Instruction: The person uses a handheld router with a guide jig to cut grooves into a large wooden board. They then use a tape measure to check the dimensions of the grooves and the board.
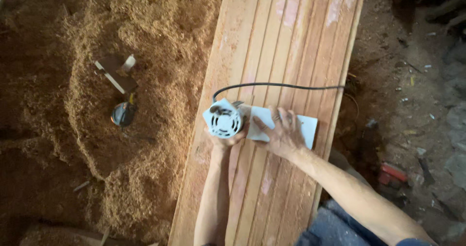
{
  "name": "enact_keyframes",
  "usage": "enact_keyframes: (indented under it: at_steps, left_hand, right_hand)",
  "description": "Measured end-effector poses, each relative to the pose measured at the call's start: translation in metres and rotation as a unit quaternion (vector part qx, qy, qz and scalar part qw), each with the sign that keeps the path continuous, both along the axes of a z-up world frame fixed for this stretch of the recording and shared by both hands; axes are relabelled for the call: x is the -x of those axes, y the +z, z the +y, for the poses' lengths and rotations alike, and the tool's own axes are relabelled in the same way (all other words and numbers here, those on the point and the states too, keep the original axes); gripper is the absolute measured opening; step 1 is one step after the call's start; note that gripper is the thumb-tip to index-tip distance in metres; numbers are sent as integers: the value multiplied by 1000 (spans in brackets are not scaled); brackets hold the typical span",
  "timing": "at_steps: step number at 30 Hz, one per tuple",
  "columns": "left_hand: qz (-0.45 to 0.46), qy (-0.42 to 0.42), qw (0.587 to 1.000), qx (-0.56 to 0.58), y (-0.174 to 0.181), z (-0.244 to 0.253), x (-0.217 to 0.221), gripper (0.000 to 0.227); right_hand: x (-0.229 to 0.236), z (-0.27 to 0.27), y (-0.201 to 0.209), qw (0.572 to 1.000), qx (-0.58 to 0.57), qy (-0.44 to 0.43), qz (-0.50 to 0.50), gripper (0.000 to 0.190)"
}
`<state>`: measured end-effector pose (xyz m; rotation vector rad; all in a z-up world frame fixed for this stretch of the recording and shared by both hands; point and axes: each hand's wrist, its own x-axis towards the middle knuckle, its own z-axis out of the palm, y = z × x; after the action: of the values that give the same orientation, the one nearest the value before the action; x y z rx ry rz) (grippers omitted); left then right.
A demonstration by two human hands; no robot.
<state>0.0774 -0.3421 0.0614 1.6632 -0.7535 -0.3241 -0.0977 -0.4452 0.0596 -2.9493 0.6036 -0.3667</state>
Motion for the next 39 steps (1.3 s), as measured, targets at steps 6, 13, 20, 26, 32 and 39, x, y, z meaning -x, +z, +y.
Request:
enact_keyframes:
  at_steps: [6,13,20,26,32,39]
  left_hand:
    - [-58,-7,996,72,2,-136,-52,53]
    - [68,-71,980,173,-7,-304,-110,57]
    - [-52,-1,997,58,-9,-447,-164,42]
    - [-164,7,986,39,6,-539,-197,39]
    - [191,-11,968,163,5,-556,-194,33]
    - [-60,22,996,61,15,-552,-195,43]
  right_hand:
    - [-49,-132,3,999,45,-7,-15,71]
    - [-107,-294,10,997,72,19,13,78]
    - [-152,-439,13,998,53,27,-15,70]
    - [-190,-530,19,998,66,14,-9,73]
    - [-192,-548,14,998,26,33,-37,72]
    - [-193,-549,16,998,36,34,-26,74]
